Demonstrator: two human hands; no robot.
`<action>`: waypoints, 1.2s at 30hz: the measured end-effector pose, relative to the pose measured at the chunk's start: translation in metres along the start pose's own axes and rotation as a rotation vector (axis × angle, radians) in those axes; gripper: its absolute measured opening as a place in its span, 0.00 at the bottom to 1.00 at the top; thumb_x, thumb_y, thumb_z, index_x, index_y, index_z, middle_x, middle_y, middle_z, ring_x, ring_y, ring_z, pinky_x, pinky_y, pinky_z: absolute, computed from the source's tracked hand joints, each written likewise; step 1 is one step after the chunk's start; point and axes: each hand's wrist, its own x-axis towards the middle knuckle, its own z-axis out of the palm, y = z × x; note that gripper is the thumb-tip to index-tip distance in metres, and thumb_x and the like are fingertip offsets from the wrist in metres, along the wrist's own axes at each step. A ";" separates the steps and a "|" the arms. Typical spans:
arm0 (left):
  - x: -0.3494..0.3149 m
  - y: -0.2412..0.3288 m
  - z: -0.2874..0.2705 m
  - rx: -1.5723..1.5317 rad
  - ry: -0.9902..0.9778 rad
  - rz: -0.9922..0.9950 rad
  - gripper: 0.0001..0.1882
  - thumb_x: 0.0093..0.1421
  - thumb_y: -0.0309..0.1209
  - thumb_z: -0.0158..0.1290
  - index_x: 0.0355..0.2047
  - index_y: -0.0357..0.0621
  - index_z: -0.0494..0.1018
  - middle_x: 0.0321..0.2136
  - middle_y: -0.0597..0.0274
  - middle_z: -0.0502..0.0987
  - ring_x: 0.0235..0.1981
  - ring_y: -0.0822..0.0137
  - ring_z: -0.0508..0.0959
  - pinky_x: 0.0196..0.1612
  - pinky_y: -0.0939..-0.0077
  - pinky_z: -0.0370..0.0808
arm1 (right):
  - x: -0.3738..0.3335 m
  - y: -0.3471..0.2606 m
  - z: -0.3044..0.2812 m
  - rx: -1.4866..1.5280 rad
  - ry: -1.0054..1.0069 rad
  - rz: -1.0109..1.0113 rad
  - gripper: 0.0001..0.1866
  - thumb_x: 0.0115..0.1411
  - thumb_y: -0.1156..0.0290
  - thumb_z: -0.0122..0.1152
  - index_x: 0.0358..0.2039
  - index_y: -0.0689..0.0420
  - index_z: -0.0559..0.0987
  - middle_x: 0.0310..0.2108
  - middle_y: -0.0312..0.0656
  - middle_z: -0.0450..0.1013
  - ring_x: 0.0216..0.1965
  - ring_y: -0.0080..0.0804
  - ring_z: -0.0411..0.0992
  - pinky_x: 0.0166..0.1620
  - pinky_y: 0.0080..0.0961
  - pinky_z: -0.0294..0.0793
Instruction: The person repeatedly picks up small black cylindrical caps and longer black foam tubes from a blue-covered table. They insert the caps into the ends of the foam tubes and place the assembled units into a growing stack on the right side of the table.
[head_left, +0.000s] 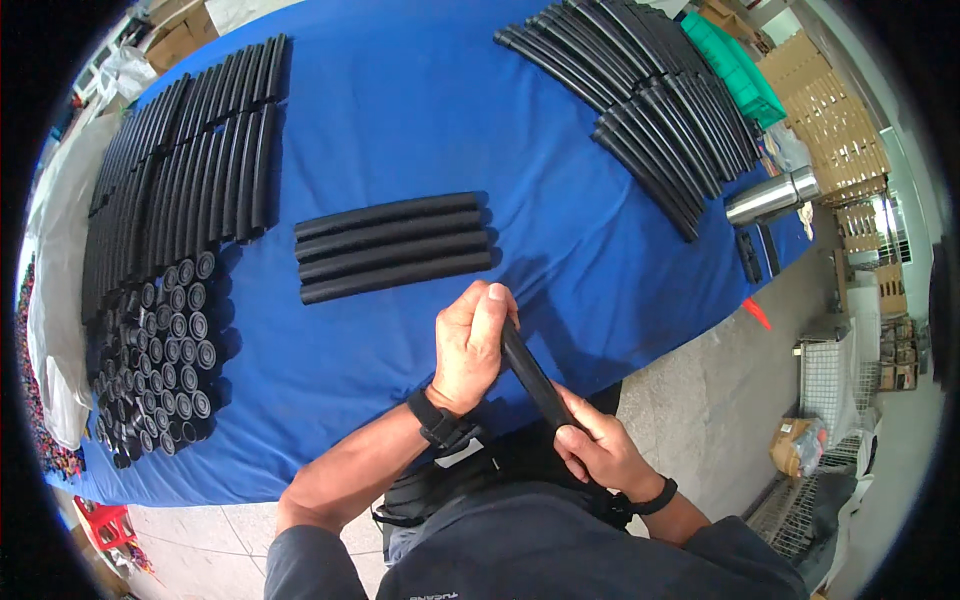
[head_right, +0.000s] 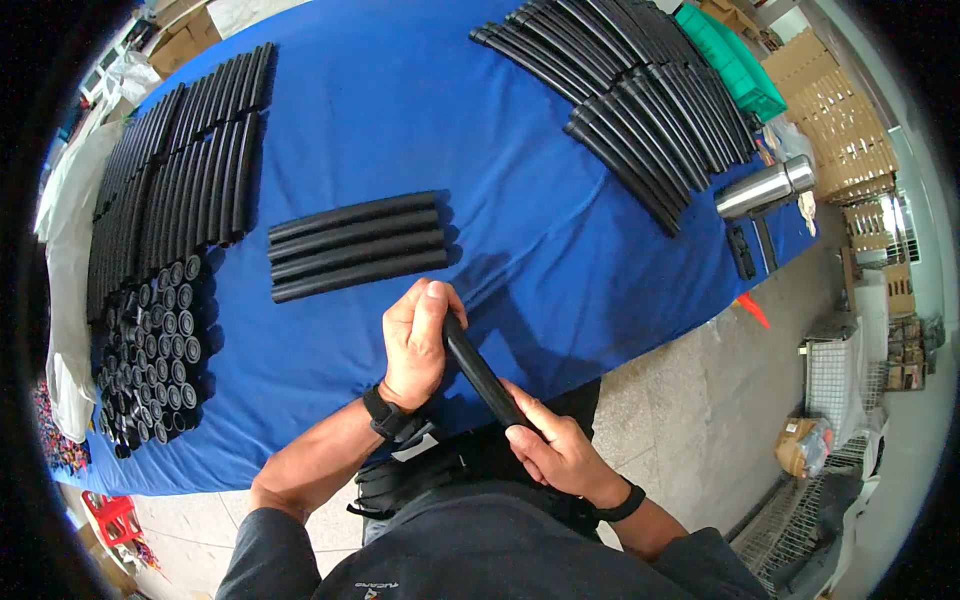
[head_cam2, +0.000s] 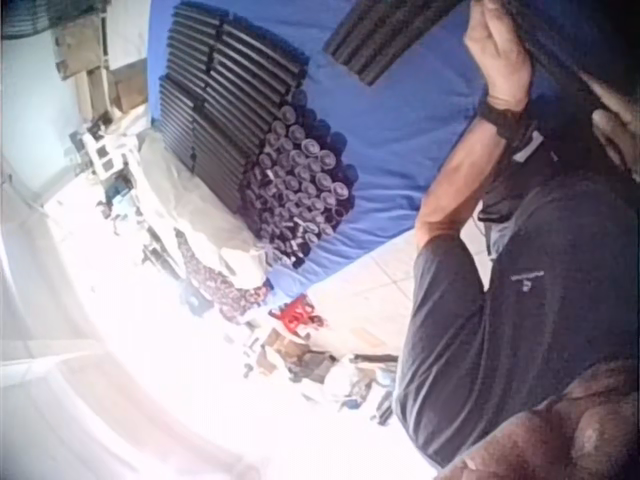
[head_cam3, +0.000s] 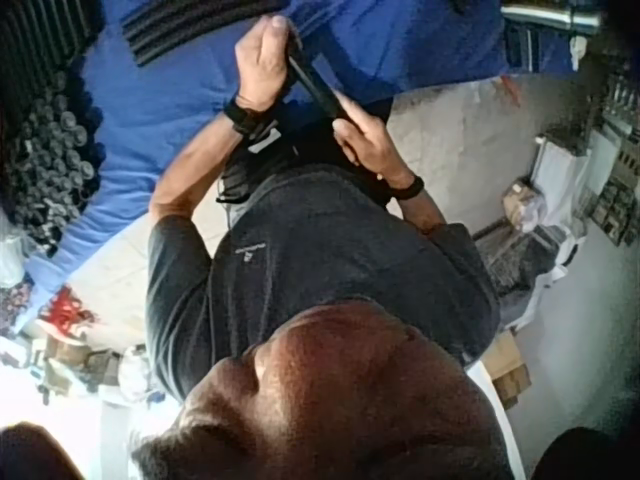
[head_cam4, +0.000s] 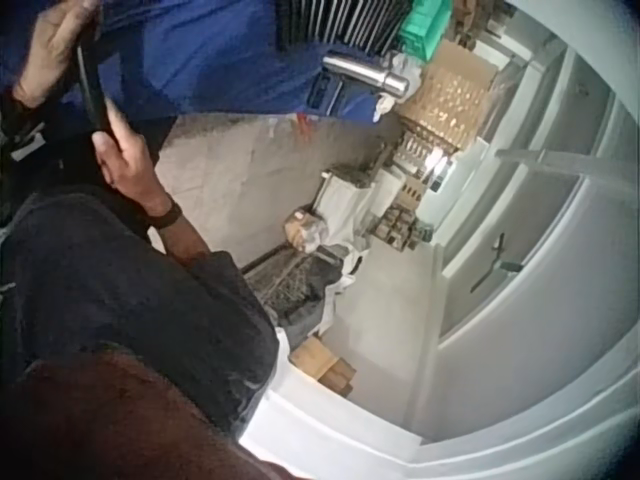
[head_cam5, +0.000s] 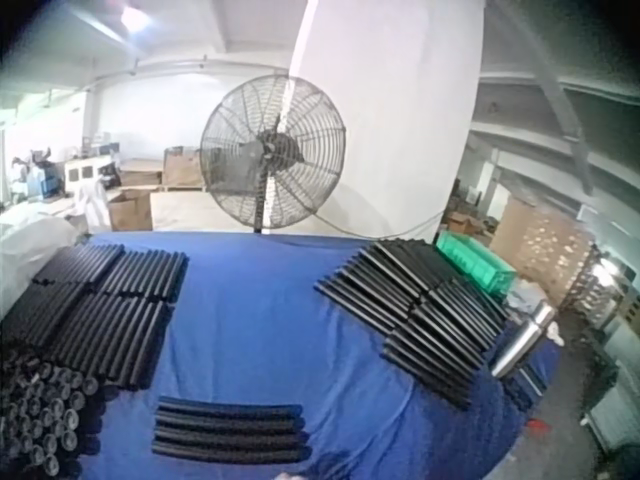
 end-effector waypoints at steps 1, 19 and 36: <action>0.000 -0.002 0.000 -0.044 0.001 -0.017 0.22 0.74 0.42 0.44 0.27 0.41 0.74 0.20 0.67 0.72 0.22 0.78 0.64 0.27 0.79 0.61 | 0.000 0.001 0.000 0.038 -0.018 0.003 0.30 0.75 0.65 0.47 0.74 0.54 0.55 0.20 0.29 0.65 0.18 0.14 0.63 0.24 0.16 0.67; 0.029 0.005 -0.039 -0.220 -0.530 -0.299 0.49 0.67 0.71 0.24 0.40 0.36 0.78 0.32 0.55 0.81 0.23 0.69 0.79 0.22 0.81 0.72 | -0.006 -0.005 -0.011 -0.454 0.158 -0.163 0.30 0.69 0.68 0.58 0.68 0.64 0.64 0.57 0.62 0.73 0.57 0.50 0.76 0.57 0.32 0.73; 0.011 0.004 -0.025 -0.016 -0.228 -0.176 0.13 0.64 0.27 0.61 0.22 0.42 0.73 0.19 0.73 0.71 0.19 0.82 0.65 0.21 0.81 0.60 | 0.012 0.009 -0.009 -0.539 0.160 -0.385 0.30 0.70 0.66 0.58 0.69 0.62 0.63 0.48 0.63 0.77 0.47 0.54 0.79 0.49 0.36 0.78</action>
